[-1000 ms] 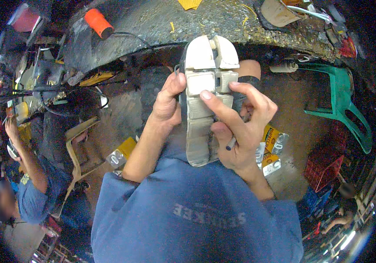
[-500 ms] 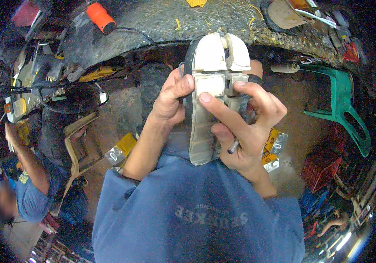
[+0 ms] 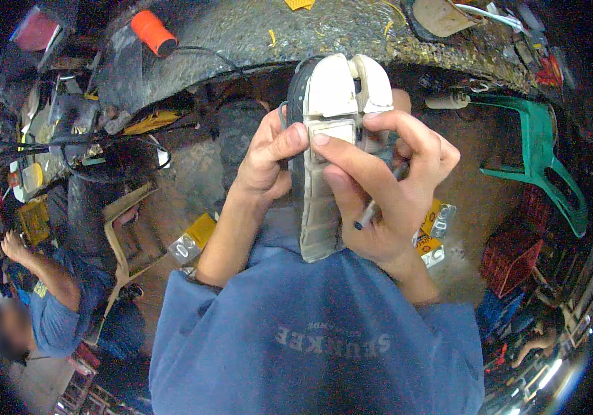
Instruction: The person applies white tape to the sole of a shoe, trims the excess with scissors, and then uses a metal tool to scrape and clean the sole surface. The person works on the shoe while seated on the floor.
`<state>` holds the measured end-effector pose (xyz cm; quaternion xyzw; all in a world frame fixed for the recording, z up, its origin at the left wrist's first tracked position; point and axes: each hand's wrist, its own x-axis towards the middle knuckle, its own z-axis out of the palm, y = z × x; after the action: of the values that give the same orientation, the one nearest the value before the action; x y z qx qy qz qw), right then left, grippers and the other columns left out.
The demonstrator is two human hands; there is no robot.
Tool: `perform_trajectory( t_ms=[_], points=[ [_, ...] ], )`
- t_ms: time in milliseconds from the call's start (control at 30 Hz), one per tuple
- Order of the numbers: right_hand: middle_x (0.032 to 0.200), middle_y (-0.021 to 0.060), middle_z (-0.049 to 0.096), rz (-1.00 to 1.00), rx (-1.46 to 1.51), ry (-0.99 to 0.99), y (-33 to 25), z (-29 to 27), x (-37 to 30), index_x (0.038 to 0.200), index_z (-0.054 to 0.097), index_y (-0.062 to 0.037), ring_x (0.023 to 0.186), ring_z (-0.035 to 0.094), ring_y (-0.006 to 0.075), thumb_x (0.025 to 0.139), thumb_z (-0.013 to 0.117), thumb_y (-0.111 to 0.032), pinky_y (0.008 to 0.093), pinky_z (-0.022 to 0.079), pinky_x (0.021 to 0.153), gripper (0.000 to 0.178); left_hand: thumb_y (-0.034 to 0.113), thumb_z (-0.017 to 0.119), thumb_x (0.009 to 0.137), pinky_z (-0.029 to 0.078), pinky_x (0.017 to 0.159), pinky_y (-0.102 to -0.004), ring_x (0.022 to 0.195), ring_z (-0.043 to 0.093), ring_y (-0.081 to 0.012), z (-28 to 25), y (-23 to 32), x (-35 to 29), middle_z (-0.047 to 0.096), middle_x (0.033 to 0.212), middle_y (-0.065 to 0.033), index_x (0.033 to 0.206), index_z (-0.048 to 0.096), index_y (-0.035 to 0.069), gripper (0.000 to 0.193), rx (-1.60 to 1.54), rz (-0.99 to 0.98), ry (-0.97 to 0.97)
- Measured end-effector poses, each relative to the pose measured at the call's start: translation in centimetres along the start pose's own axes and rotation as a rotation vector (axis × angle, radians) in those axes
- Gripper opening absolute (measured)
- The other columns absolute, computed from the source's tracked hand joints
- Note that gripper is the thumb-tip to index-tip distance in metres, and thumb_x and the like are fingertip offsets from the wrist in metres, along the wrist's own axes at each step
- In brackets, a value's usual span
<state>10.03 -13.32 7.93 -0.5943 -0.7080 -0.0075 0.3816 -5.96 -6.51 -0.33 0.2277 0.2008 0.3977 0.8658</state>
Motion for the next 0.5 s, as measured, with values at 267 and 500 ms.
perform_trajectory(
  t_ms=[267,500],
  points=[
    [0.125,0.0069,0.057,0.015,-0.012,0.046,-0.01,0.06,-0.37,0.11,0.083,-0.0296,0.109,0.044,0.0234,0.085,0.084,-0.026,0.034,0.037,0.084,0.025,0.034,0.088,0.084,0.055,0.103,-0.0385,0.116,0.07,-0.0229,0.15,-0.01,-0.59,0.071,0.128,-0.014,0.139,0.057,-0.003,0.073,0.033,0.047,0.016],
    [0.12,0.0057,0.059,0.048,-0.008,0.073,0.52,0.01,-0.51,0.106,0.081,-0.0253,0.107,0.048,0.0238,0.083,0.083,-0.024,0.0353,0.037,0.086,0.023,0.035,0.087,0.085,0.056,0.102,-0.0398,0.115,0.071,-0.024,0.11,0.0,-0.63,0.072,0.127,-0.0146,0.139,0.058,-0.003,0.072,0.019,0.025,-0.004]
  ],
)
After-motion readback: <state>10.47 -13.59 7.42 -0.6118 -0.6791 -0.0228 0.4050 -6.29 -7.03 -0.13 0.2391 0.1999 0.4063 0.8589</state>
